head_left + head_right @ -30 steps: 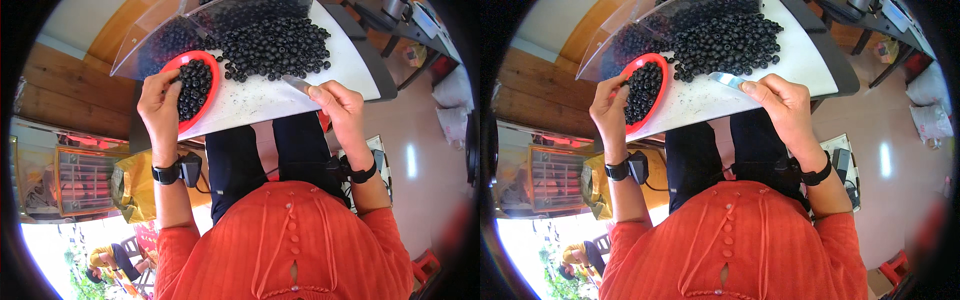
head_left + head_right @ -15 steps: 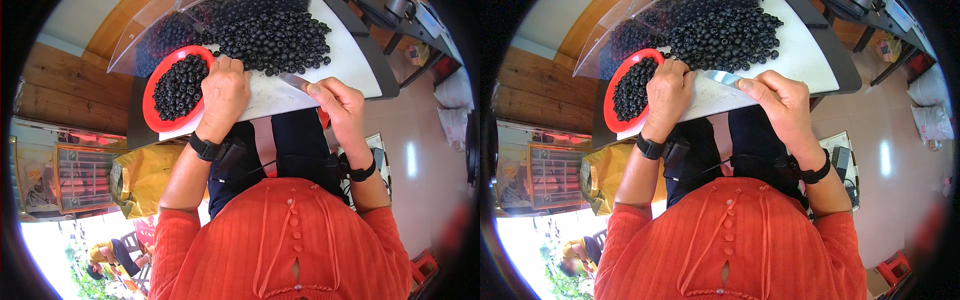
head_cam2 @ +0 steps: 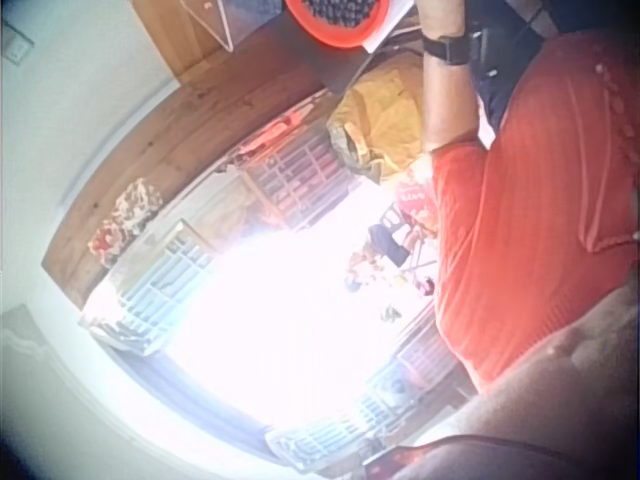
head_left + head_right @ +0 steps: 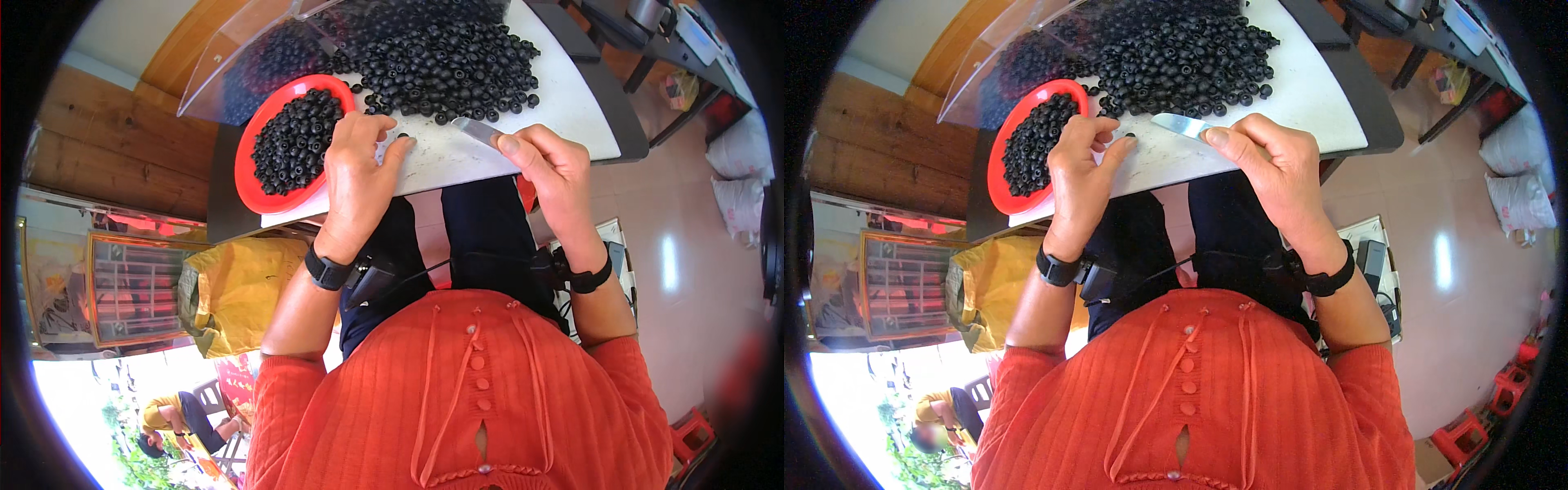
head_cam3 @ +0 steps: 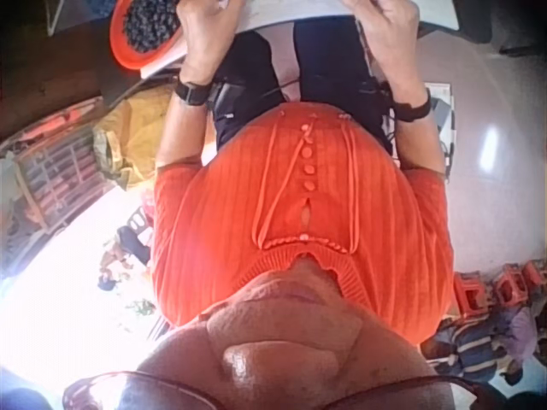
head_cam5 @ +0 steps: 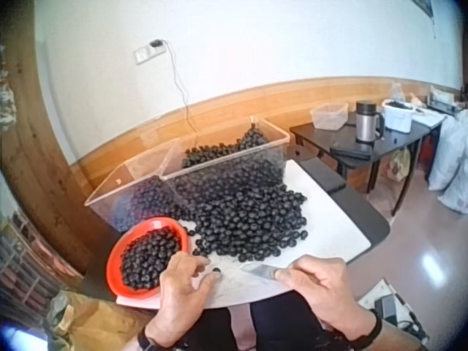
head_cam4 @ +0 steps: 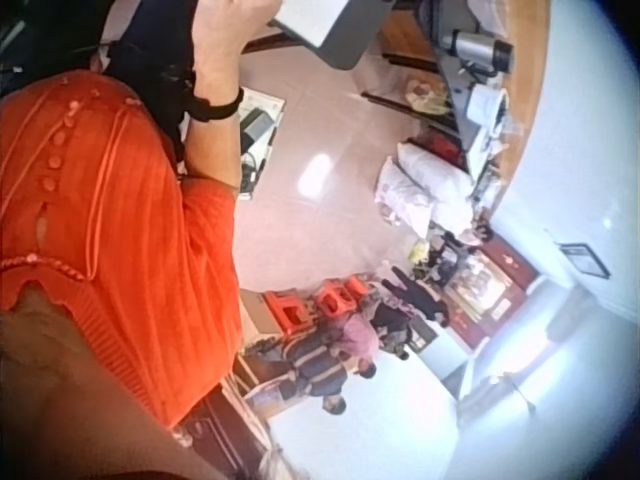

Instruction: The person uses a small blade to process small black fruits, removing stems or blemishes, and placing them into a red bowl.

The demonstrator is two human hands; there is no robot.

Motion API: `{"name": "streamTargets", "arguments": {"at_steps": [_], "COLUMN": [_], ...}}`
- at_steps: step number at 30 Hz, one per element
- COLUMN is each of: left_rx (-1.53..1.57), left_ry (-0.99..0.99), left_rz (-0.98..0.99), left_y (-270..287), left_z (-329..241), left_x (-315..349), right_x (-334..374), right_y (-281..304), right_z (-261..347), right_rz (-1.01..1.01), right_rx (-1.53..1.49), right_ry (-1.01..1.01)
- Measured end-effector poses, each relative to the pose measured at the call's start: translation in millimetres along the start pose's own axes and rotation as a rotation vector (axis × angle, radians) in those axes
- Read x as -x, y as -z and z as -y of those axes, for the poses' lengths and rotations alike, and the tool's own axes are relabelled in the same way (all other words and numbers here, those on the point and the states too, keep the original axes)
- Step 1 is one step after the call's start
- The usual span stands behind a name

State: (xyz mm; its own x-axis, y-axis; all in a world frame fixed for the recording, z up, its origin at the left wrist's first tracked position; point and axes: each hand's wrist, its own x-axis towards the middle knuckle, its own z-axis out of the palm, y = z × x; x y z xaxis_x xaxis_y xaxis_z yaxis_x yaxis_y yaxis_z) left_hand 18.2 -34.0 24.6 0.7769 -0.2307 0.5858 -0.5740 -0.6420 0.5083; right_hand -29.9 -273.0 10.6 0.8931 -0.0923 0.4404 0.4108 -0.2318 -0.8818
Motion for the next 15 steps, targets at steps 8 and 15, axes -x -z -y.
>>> {"name": "streamTargets", "arguments": {"at_steps": [8,15], "left_rx": [-0.166,-0.362], "left_ry": [-0.062,-0.129], "left_rz": [0.076,0.036], "left_y": [-12,-15], "left_z": [14,7], "left_x": [-1,3], "right_x": [2,2], "right_y": [-1,-3], "right_z": [2,-2], "right_rz": [0.003,-0.011], "right_rx": [0.021,0.006], "right_ry": [-0.037,-0.010]}}
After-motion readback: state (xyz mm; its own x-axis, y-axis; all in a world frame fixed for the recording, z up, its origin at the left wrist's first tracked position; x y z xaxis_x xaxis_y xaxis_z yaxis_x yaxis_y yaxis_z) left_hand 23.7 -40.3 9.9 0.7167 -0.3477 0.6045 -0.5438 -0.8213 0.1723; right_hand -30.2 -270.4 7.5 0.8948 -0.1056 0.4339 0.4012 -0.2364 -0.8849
